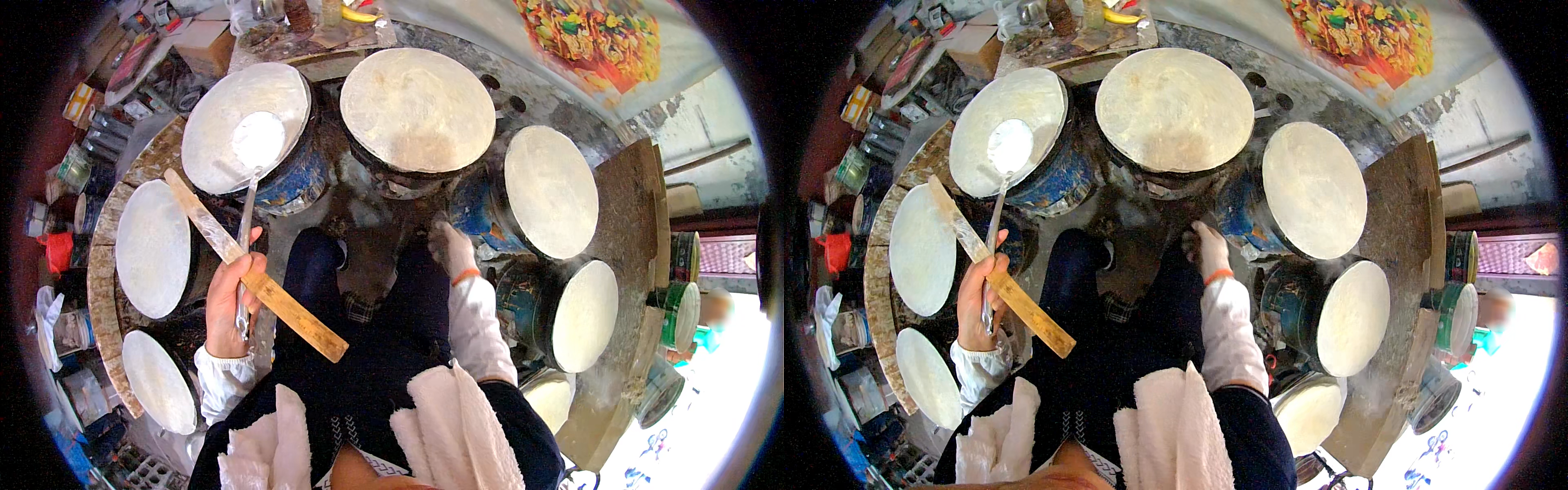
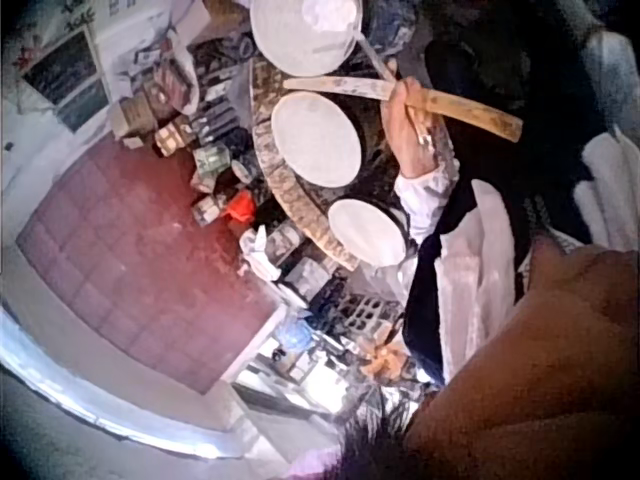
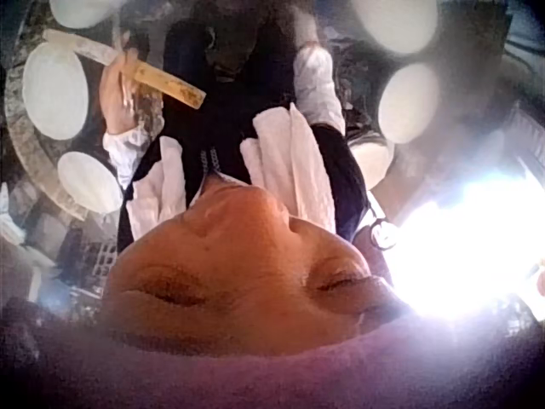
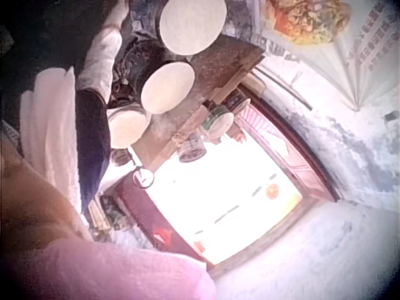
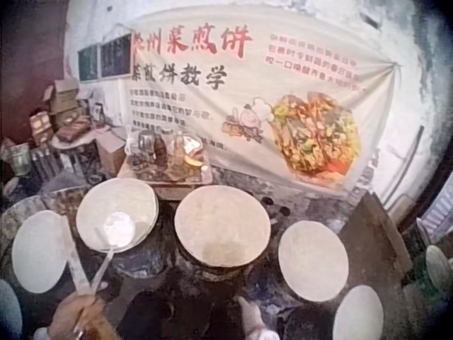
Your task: The person pours batter onto multiple hot griddles, spreads it into thin crepes using a wooden spreader, and flips them with a ladle. The person removes cooked crepes and stacks them on a nearby plate while continuing to cook new ones.
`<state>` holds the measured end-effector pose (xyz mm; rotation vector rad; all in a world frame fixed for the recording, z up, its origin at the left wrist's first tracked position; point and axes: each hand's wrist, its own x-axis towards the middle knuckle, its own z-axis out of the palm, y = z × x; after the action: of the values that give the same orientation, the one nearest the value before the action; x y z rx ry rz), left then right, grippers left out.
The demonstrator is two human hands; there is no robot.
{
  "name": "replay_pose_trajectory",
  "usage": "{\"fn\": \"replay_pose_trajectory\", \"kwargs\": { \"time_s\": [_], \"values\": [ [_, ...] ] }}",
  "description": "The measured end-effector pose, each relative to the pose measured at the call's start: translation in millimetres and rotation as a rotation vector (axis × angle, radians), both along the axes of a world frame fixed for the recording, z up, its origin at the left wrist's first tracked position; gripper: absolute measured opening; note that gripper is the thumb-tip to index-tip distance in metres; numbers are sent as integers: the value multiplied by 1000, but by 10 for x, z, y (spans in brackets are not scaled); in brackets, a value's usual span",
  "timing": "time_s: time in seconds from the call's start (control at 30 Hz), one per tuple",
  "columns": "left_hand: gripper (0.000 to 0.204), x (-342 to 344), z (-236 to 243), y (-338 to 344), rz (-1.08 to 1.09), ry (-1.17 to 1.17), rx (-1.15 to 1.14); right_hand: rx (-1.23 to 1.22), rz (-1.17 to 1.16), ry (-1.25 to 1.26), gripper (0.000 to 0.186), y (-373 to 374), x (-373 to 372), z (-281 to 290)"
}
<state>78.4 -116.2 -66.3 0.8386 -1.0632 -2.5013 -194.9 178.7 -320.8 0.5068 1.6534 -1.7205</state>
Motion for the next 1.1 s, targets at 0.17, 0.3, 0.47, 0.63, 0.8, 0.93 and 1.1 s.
{"fn": "replay_pose_trajectory", "kwargs": {
  "time_s": [0.17, 0.3, 0.47, 0.63, 0.8, 0.93, 1.1],
  "values": [
    [48, -80, 76, 65, 3, 2, 40, -86, -232, -90, 26, 798, 491, -69],
    [46, -87, 57, 76, -13, 38, 71, -160, -249, -33, 24, 823, 455, -107],
    [44, -28, 76, 101, -9, 55, 123, -549, -228, -18, 34, 118, 26, 245],
    [45, -49, 69, 130, -5, 37, 133, -621, -339, 41, 62, -423, -933, 160],
    [47, -14, 52, 129, 58, 9, 126, -575, -296, -21, 71, -723, -1024, 697],
    [48, -51, -20, 86, 48, -22, 113, -769, -124, 184, 84, -481, -1050, 1145],
    [45, -42, 93, 107, 93, -29, 94, -881, 9, 315, 98, -757, -1247, 2138]
  ]
}}
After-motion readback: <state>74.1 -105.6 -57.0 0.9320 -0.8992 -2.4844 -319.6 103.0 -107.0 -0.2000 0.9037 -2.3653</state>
